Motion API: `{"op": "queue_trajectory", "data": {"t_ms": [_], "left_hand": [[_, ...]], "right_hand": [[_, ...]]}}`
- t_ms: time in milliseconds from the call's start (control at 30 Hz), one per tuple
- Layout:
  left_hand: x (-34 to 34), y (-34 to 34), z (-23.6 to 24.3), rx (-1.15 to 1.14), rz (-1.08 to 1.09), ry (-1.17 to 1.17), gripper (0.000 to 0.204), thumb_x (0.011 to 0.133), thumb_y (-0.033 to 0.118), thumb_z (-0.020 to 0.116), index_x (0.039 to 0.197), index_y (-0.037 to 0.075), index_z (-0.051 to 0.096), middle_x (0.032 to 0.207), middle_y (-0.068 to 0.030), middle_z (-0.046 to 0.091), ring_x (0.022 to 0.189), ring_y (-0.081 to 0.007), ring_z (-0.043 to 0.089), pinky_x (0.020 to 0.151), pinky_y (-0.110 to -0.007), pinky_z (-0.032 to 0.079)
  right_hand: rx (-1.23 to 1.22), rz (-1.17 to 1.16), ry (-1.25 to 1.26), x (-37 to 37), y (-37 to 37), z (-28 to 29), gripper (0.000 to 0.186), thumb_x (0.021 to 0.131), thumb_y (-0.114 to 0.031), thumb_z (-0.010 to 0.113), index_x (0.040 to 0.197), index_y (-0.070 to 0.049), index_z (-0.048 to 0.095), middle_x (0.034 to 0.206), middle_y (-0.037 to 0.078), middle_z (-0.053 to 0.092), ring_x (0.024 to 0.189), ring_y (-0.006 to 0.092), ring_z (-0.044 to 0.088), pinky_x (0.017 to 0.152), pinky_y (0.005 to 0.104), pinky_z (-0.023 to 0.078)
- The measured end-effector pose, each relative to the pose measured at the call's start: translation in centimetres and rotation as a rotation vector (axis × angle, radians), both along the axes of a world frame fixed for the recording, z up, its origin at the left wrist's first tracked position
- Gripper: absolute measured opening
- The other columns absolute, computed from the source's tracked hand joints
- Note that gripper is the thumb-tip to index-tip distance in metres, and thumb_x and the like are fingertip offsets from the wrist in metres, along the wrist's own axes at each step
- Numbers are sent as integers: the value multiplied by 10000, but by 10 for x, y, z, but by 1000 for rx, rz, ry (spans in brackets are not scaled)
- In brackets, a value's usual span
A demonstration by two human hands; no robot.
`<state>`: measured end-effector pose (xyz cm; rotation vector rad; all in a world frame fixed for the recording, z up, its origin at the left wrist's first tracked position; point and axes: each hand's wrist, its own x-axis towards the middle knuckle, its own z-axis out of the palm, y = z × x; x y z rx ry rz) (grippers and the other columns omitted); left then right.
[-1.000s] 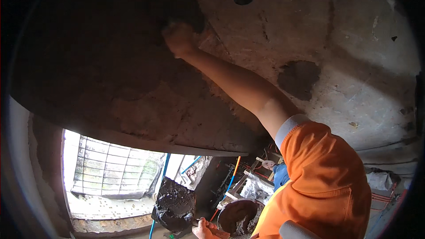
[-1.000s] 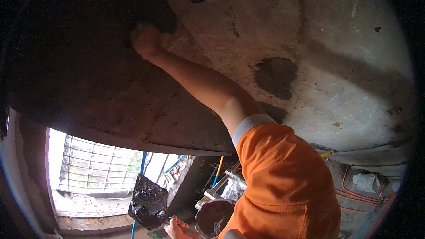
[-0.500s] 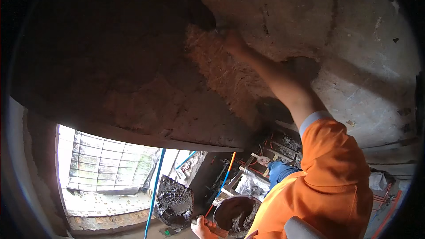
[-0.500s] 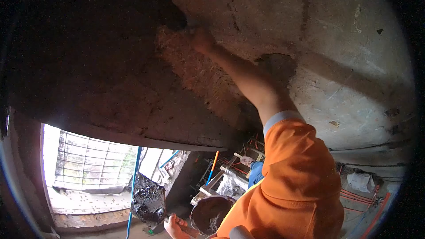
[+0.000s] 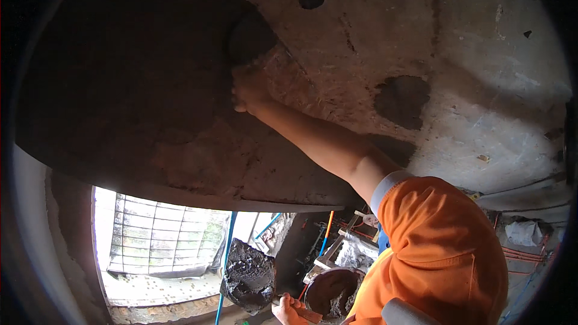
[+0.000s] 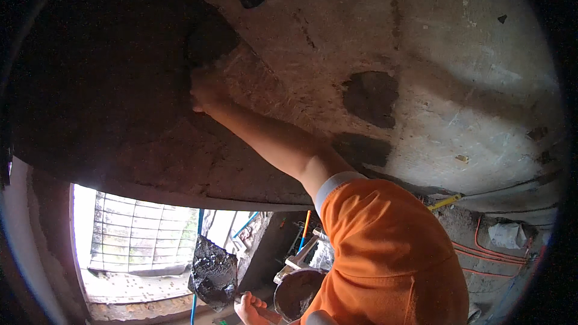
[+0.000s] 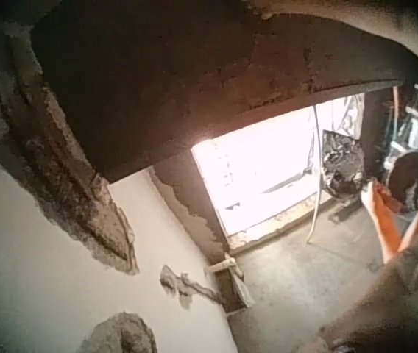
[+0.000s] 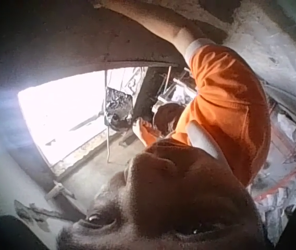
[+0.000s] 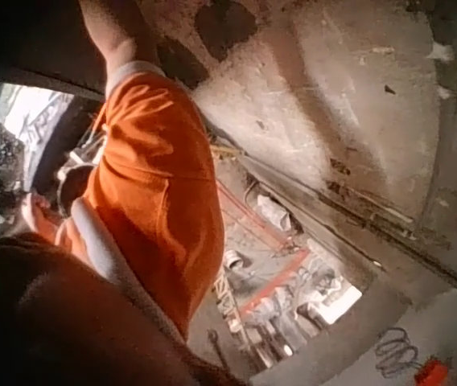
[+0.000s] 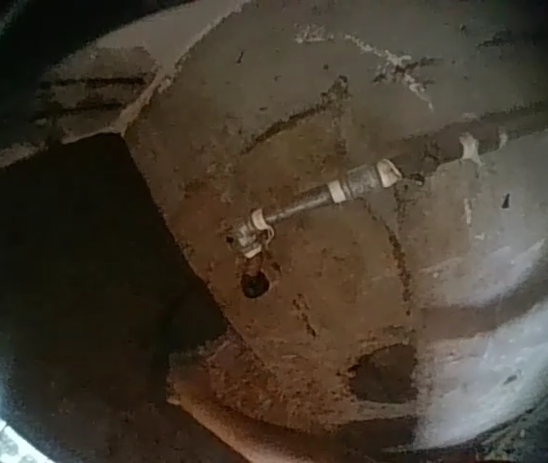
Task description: The recorder is applying mortar to an overhead concrete surface using a trowel and a hawk board.
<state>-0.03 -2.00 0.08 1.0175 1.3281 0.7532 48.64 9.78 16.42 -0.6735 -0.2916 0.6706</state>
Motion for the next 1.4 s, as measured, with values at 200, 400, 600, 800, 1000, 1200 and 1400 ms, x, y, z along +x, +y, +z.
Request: {"op": "queue_trajectory", "data": {"t_ms": [200,400,600,800,1000,1200,1400], "left_hand": [[3,-3,-7,-23,-42,-17,210,812,88,582,650,99,447,538,-7,424,391,-138,412,363,-305,356],[21,-23,-17,-61,-95,-85,136,813,21,564,764,61,444,557,-29,440,388,-146,429,343,-317,392],[68,-27,-32,-104,-200,-62,100,788,37,549,768,60,454,542,-29,437,369,-143,426,337,-308,389],[83,-14,-56,-12,-266,75,175,774,96,590,681,52,449,521,-37,462,362,-141,447,331,-294,389],[101,-19,-54,15,-228,129,184,781,118,608,755,17,457,542,-37,504,386,-127,496,340,-281,415],[143,-4,-37,388,-166,-75,183,808,103,611,898,-3,491,693,-101,585,582,-152,555,534,-286,456],[164,4,-27,643,-415,607,389,819,308,603,1051,31,459,744,-224,619,718,-438,606,599,-506,466]], "right_hand": [[168,-43,211,-6,-20,84,181,871,-138,502,720,-73,427,582,91,436,420,212,404,354,343,256],[349,100,46,-25,-36,122,174,871,-143,529,728,-68,463,590,80,451,433,210,436,353,338,292],[245,653,-287,-100,-87,29,279,902,-313,552,715,-110,516,505,7,464,362,127,405,351,279,344],[-483,1234,-85,-200,-168,-142,323,866,-281,583,632,-92,466,484,7,392,327,111,350,306,282,272],[-434,1120,166,-196,-193,-178,208,861,-295,608,813,-126,497,591,-33,464,441,79,460,386,256,398],[-263,1034,436,-230,-190,-167,208,870,-333,585,855,-155,480,604,-46,471,465,79,460,408,239,396],[5,927,537,-224,-181,-152,287,900,-360,539,711,-162,453,519,-33,366,382,105,381,315,233,330]]}}
